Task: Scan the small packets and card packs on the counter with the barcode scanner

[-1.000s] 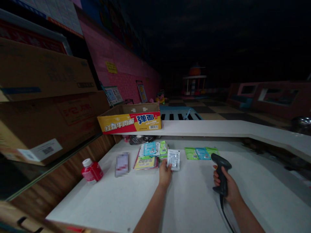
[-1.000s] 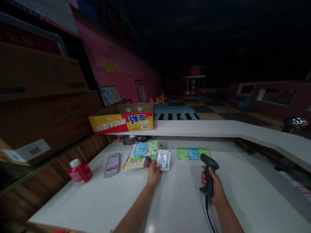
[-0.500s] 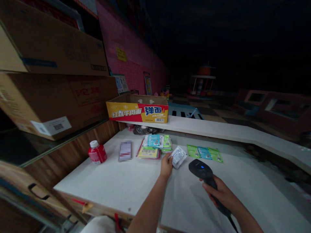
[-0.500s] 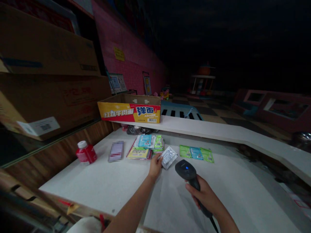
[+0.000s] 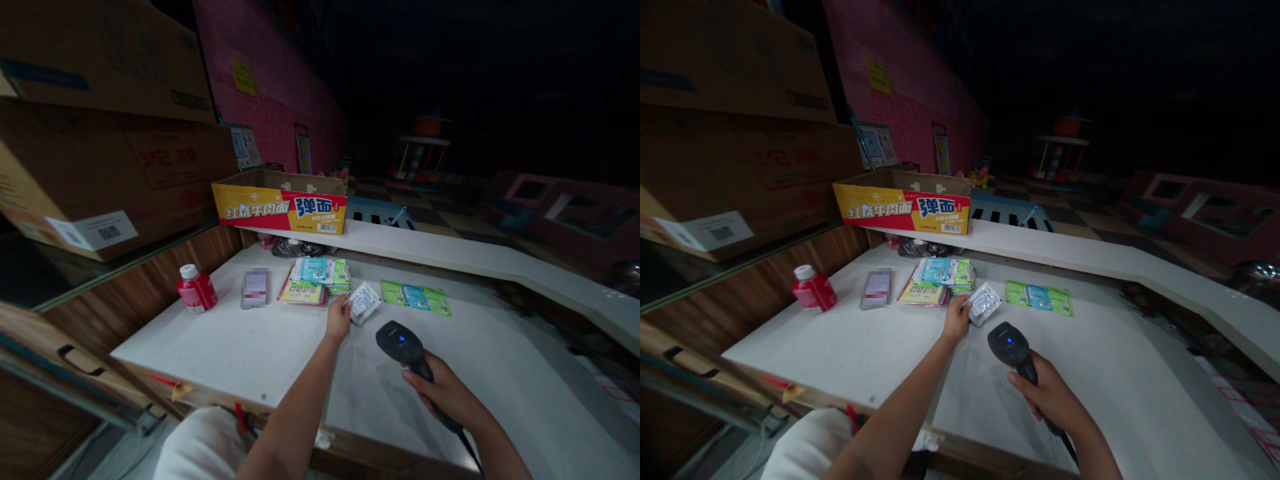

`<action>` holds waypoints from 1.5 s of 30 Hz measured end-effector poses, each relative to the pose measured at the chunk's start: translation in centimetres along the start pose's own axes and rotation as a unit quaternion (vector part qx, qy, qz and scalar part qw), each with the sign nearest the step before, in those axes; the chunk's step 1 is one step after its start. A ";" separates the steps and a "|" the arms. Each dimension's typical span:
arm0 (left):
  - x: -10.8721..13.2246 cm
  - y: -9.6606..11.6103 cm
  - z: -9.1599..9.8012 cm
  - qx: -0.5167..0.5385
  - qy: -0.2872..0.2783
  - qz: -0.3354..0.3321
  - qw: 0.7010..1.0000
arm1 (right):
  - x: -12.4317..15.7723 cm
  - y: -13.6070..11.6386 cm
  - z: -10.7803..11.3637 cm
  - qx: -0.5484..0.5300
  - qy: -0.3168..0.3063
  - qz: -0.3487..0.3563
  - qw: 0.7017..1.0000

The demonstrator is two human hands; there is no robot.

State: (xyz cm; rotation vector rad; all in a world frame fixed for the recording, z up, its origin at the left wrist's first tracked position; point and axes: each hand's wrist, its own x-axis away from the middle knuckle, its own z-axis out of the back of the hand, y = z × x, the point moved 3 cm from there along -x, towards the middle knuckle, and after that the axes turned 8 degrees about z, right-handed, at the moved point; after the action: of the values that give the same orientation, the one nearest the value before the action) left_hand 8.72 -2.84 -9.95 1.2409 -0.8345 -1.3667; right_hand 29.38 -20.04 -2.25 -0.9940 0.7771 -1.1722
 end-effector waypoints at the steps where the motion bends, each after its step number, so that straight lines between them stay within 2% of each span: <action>1: 0.0 0.0 0.0 -0.004 0.001 -0.002 1.000 | 0.0 -0.1 0.0 0.000 -0.004 0.000 1.000; 10: 0.0 -0.2 -0.1 0.016 -0.005 0.001 1.000 | -0.4 0.5 -0.1 -0.021 0.001 -0.002 1.000; 13: 0.0 -0.2 0.0 0.020 -0.007 -0.007 1.000 | -0.8 1.3 -0.1 -0.059 0.032 -0.011 0.998; 17: -0.2 -0.3 0.1 0.018 -0.016 -0.019 1.000 | -1.8 3.0 0.2 -0.173 0.094 -0.043 0.980; 21: -0.2 -0.1 0.2 0.017 -0.015 -0.018 1.000 | -3.5 4.8 1.7 -0.331 0.150 -0.039 0.931; 26: -0.1 0.4 0.4 0.001 -0.015 -0.008 1.000 | -5.3 6.8 4.5 -0.538 0.180 0.022 0.823; 30: 0.0 0.7 0.5 -0.002 -0.016 -0.005 1.000 | -5.8 8.5 5.6 -0.621 0.209 0.059 0.753; 35: 0.1 0.9 0.5 0.036 -0.033 0.032 0.998 | -6.1 9.9 5.7 -0.656 0.214 0.070 0.721; 39: 0.0 1.3 -0.1 0.093 -0.005 0.062 0.994 | -6.6 10.1 5.8 -0.678 0.204 0.073 0.702; 42: -0.4 1.6 -1.8 0.159 0.008 0.106 0.981 | -6.9 10.3 6.0 -0.693 0.198 0.076 0.689; 45: -1.1 1.8 -4.7 0.228 -0.008 0.182 0.956 | -7.0 10.5 6.1 -0.712 0.196 0.077 0.670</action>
State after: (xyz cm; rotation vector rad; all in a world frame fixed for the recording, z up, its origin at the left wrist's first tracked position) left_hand 13.62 -1.47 -8.99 1.3361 -1.3692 -0.9128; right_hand 37.14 -11.04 -9.62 -1.8650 2.2447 -0.4076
